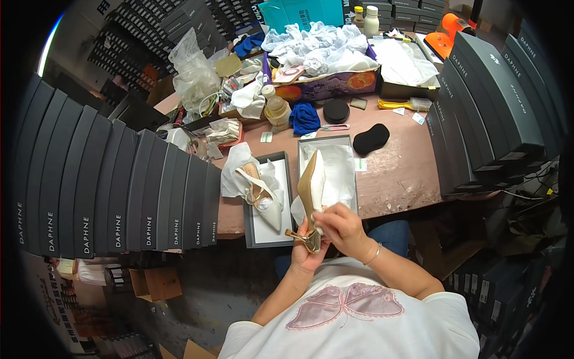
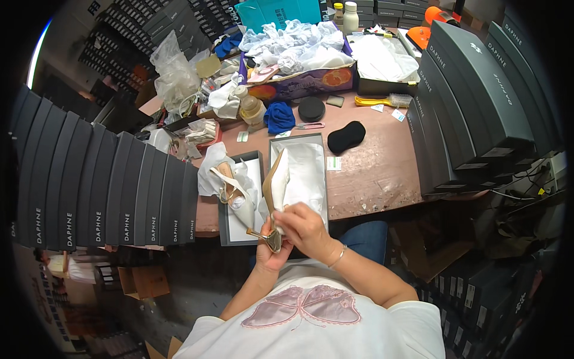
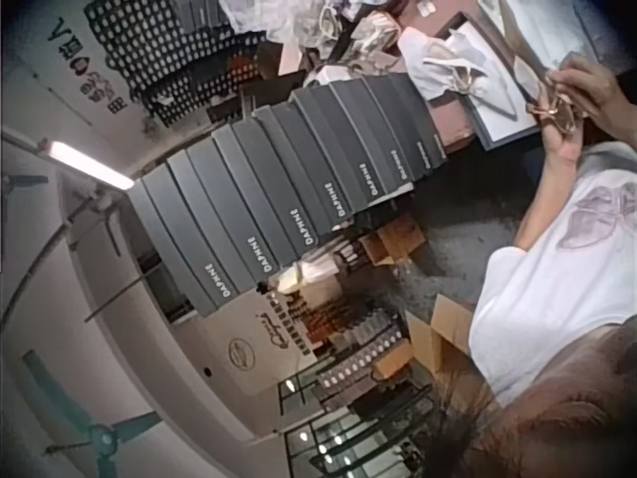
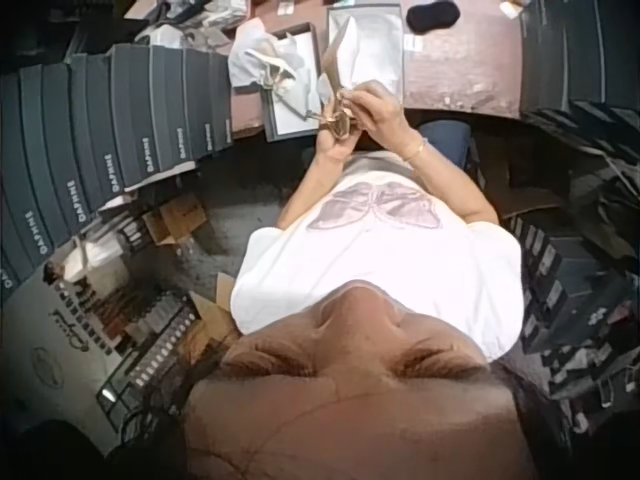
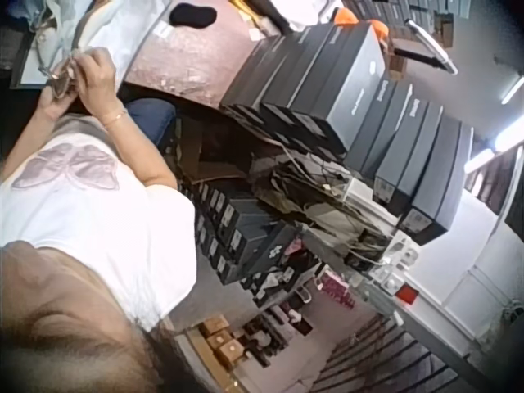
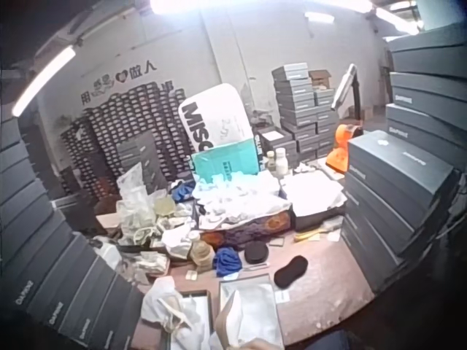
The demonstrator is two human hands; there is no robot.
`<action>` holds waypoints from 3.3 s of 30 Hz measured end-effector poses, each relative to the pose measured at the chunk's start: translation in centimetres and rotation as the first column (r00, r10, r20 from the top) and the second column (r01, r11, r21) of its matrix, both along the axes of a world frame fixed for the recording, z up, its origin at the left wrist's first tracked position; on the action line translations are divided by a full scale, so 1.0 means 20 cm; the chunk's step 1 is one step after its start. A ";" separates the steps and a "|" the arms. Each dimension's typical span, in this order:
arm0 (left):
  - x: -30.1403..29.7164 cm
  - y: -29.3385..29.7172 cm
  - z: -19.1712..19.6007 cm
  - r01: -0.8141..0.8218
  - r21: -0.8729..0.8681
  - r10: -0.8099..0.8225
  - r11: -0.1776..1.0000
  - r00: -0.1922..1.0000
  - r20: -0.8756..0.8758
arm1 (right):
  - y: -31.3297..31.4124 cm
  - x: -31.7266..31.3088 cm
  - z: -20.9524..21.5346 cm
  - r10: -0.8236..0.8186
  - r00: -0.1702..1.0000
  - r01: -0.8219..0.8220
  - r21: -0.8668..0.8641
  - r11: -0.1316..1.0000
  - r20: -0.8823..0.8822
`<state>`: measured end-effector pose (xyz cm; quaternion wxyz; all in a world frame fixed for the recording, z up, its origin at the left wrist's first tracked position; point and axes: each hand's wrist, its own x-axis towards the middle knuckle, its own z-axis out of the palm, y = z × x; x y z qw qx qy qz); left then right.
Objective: Packing white high-heeled shoes into boxes using tissue paper and adding silica gel packets.
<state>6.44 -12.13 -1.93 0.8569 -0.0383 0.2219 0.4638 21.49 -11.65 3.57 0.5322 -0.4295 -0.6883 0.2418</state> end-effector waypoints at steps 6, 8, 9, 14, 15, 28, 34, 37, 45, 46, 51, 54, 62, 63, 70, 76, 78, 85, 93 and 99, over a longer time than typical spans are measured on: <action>0.00 0.13 0.06 -0.016 0.103 -0.003 0.995 0.982 0.186 | -0.15 -0.05 0.02 0.238 0.970 -0.238 0.001 0.971 0.046; 0.01 0.16 0.08 -0.052 0.080 0.051 0.995 0.998 0.022 | -0.15 -0.02 0.03 0.282 0.959 -0.283 -0.056 0.958 -0.021; 0.01 0.18 0.10 -0.062 0.107 0.065 0.992 0.997 -0.029 | -0.14 0.01 0.04 0.217 0.975 -0.220 -0.077 0.972 -0.041; 0.01 0.19 0.15 -0.080 0.152 0.100 0.985 0.987 -0.129 | -0.08 0.19 0.07 0.000 0.996 -0.025 -0.285 0.958 -0.086; 0.01 0.20 0.16 -0.082 0.151 0.105 0.985 0.983 -0.149 | -0.09 0.19 0.07 -0.017 0.992 -0.022 -0.308 0.951 -0.125; 0.15 0.16 0.15 -0.041 0.176 0.104 0.984 0.925 -0.366 | 0.00 0.07 0.06 -0.012 0.964 -0.029 0.151 0.988 0.267; 0.11 0.18 0.11 -0.070 -0.058 0.062 0.996 0.990 -0.128 | 0.02 0.28 -0.06 0.006 0.972 -0.014 0.034 0.999 0.233; 0.11 0.21 0.14 -0.077 -0.072 0.068 0.994 0.991 -0.117 | 0.01 0.29 0.00 -0.009 0.999 -0.008 -0.325 0.946 -0.050; 0.05 0.17 0.25 0.067 0.178 0.000 0.982 0.936 -0.351 | 0.18 0.17 0.03 0.134 0.641 -0.656 -0.450 0.605 -0.756; 0.03 0.16 0.32 0.099 0.309 0.015 0.946 0.937 -0.348 | 0.18 0.18 0.06 0.048 0.573 -0.664 -0.428 0.613 -0.818; -0.03 0.13 0.35 0.748 0.531 0.798 0.398 0.004 -0.603 | 0.20 0.20 0.16 -0.003 0.266 -0.793 -0.221 0.567 -0.964; 0.04 0.18 0.35 0.640 0.704 0.866 0.310 0.116 -0.487 | 0.14 0.13 0.21 -0.038 0.182 -0.843 -0.176 0.508 -0.983; -0.10 0.27 0.41 0.265 0.701 0.289 0.662 0.773 -0.565 | 0.00 0.44 0.14 -0.043 0.702 -0.484 -0.521 0.703 -0.711; -0.08 0.28 0.53 0.349 0.646 0.180 0.679 0.774 -0.607 | -0.02 0.48 0.13 -0.128 0.628 -0.462 -0.500 0.733 -0.768; -0.12 0.11 0.40 0.558 0.347 -0.331 0.753 0.778 -0.533 | -0.02 0.39 0.17 -0.069 0.611 -0.507 -0.456 0.732 -0.789; -0.11 -0.02 0.26 0.491 0.218 -0.387 0.844 0.837 -0.387 | -0.10 0.29 0.21 0.093 0.867 -0.349 -0.464 0.814 -0.489; -0.10 -0.04 0.22 0.517 0.252 -0.396 0.818 0.824 -0.406 | -0.08 0.22 0.24 0.213 0.972 -0.225 -0.150 0.963 -0.095; -0.07 -0.10 0.20 0.469 0.239 -0.346 0.850 0.840 -0.418 | 0.01 0.23 0.12 -0.001 1.000 0.006 -0.191 0.982 0.028; -0.06 -0.09 0.12 0.475 0.282 -0.413 0.833 0.875 -0.254 | 0.11 0.34 0.09 0.130 0.955 -0.115 -0.071 0.991 0.265; -0.09 -0.03 0.11 0.346 0.477 -0.360 0.808 0.931 -0.066 | 0.36 0.74 0.24 -0.421 0.812 0.360 0.220 0.907 0.405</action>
